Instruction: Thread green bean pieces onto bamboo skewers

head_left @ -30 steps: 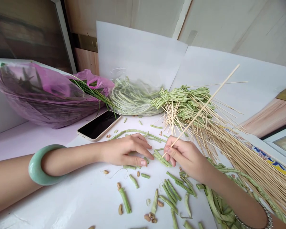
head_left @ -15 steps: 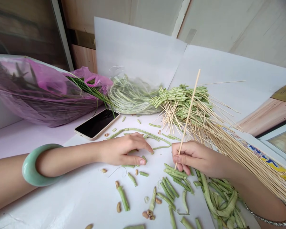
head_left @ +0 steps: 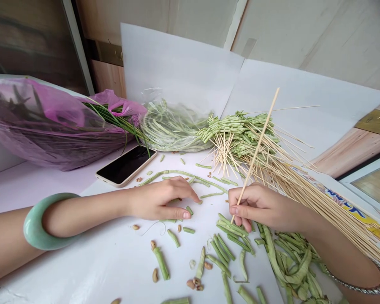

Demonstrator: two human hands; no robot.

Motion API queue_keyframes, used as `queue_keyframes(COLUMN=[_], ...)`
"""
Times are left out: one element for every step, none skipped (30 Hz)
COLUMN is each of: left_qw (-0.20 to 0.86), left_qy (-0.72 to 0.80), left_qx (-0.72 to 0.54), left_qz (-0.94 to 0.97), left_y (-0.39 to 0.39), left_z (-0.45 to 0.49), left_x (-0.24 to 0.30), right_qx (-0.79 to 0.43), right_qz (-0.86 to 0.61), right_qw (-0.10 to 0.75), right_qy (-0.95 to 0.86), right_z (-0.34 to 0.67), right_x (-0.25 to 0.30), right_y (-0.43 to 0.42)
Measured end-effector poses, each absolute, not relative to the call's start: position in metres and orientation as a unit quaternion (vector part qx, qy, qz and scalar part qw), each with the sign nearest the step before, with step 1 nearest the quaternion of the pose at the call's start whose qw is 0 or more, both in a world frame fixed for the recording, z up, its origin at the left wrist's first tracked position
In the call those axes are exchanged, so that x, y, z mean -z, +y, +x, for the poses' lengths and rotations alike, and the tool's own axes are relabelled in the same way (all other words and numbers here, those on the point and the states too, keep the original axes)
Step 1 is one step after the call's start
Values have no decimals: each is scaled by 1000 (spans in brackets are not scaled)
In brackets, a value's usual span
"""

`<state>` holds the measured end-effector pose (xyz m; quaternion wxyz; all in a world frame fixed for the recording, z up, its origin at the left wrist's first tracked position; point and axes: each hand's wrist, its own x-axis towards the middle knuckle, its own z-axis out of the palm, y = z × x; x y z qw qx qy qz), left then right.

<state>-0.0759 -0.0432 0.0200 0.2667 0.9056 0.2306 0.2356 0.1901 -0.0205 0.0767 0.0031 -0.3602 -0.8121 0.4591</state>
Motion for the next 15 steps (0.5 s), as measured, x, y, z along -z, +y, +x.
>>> queue_keyframes(left_qw=[266,265,265,266,266,266,266,264,263,262,260,260,260,260,260], left_qy=[230,228,227,227,227,227,228,229,230,231,232,233,232,232,231], left_qx=[-235,-235,-235,-234,-234,-233,-232,-231,-229,-227,-226,-226,-226,-226,-227], left_qz=[906,907,907,907,907,907,908,908,909,909,909,910,910,910,910], left_y=[-43,-43,-43,-43,-43,-43,-43,-43,-43,-43,-43,-43,-43,-43,-43], left_z=[-76,-76,-76,-76,-76,-76,-76,-76,-76,-76,-76,-76,-76,-76,-76], left_x=[-20,-20,-20,-20,-20,-20,-20,-20,-20,-20,-20,-20,-20,-21,-21], right_qx=[-461,-462,-462,-460,-458,-455,-454,-453,-450,-447,-444,-440,-436,-434,-434], right_qz=[-361,-361,-361,-360,-358,-358,-358,-358,-359,-360,-360,-360,-359,-358,-358], right_qw=[-1,-5,-7,-9,-11,-13,-15,-17,-20,-21,-23,-25,-26,-26,-28], right_qy=[-811,-810,-810,-812,-814,-815,-816,-816,-817,-819,-820,-822,-825,-826,-826], right_z=[190,189,189,188,188,188,188,188,188,188,188,188,188,188,187], right_x=[-77,-77,-77,-77,-77,-77,-77,-77,-77,-77,-77,-77,-78,-78,-79], right_y=[-21,-21,-21,-21,-21,-21,-21,-21,-21,-21,-21,-21,-21,-22,-22])
